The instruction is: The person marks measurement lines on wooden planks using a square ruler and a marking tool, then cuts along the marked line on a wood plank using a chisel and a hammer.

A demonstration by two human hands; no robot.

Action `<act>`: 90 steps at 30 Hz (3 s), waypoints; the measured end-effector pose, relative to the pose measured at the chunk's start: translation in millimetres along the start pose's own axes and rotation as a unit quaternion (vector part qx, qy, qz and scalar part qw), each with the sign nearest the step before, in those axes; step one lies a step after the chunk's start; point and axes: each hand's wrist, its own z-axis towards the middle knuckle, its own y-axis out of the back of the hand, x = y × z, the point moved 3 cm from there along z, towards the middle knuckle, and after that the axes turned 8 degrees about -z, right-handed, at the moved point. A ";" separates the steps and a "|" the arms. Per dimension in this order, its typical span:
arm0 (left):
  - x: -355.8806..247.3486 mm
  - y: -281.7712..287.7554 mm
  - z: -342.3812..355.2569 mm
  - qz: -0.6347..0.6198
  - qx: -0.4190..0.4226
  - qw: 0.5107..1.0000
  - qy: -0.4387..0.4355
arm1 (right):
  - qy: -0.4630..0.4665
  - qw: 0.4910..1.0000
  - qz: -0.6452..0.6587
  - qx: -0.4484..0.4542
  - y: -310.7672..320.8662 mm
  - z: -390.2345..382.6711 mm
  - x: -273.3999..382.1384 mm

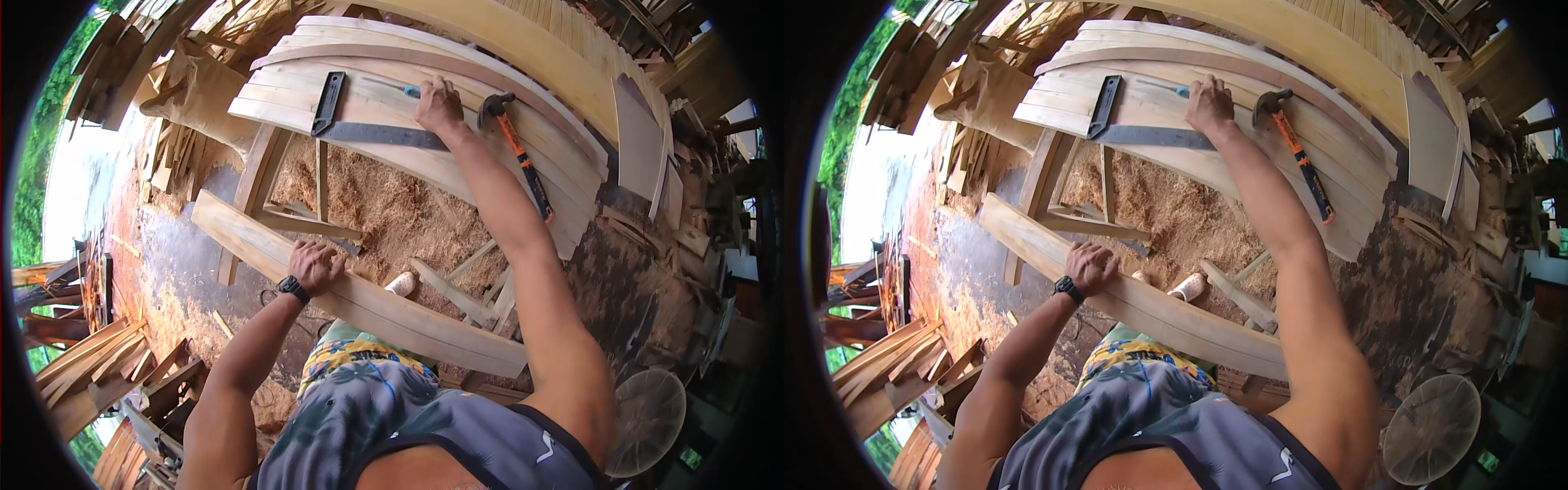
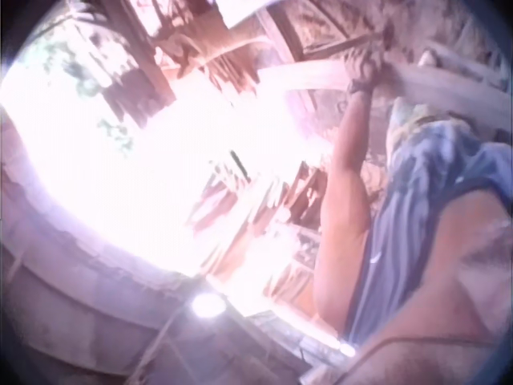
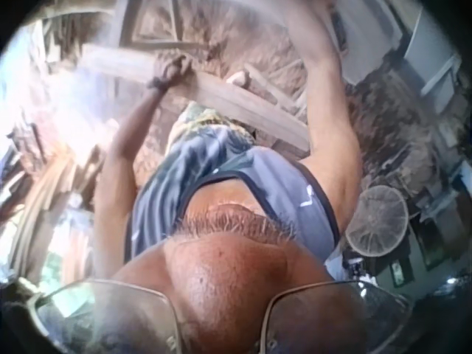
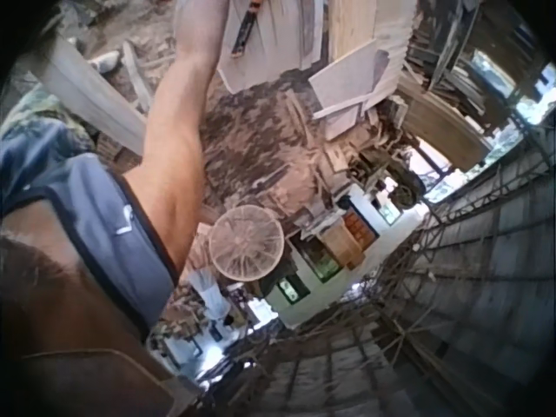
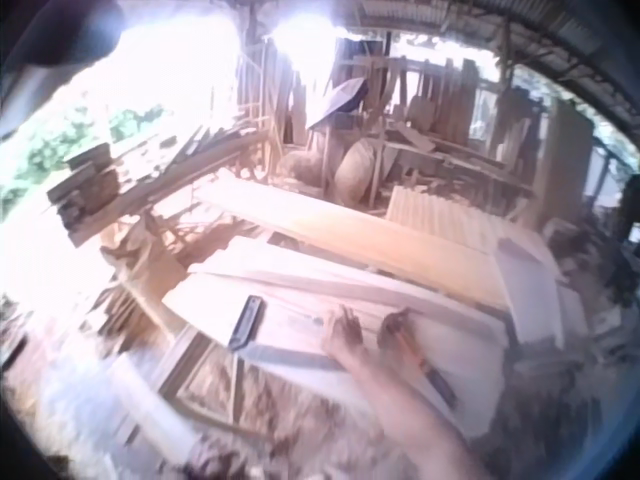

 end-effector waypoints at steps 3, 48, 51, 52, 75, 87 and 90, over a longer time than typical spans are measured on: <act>2.3 -2.1 8.0 -0.012 0.013 1.000 -0.013 | -0.026 0.995 0.057 -0.080 22.8 -33.6 -20.0; 126.3 130.3 -128.7 -0.498 -0.220 0.774 0.324 | -0.127 0.986 -0.111 0.015 57.2 -149.9 -41.1; 122.4 127.7 -170.8 -0.448 -0.256 0.776 0.362 | -0.147 0.978 -0.125 0.085 33.9 -114.4 -53.2; 116.9 125.1 -182.5 -0.428 -0.259 0.779 0.377 | -0.151 0.976 -0.136 0.075 23.2 -110.7 -64.2; 186.3 151.6 -120.1 -0.300 -0.089 0.920 0.235 | -0.266 0.953 -0.143 -0.022 -19.3 -73.1 -90.4; 251.7 143.2 -85.8 -0.188 -0.076 0.974 0.103 | -0.164 0.939 0.302 0.014 -17.9 -259.0 319.6; 258.1 139.0 -87.6 -0.181 -0.095 0.976 0.076 | -0.188 0.952 0.240 0.025 -20.4 -254.9 347.4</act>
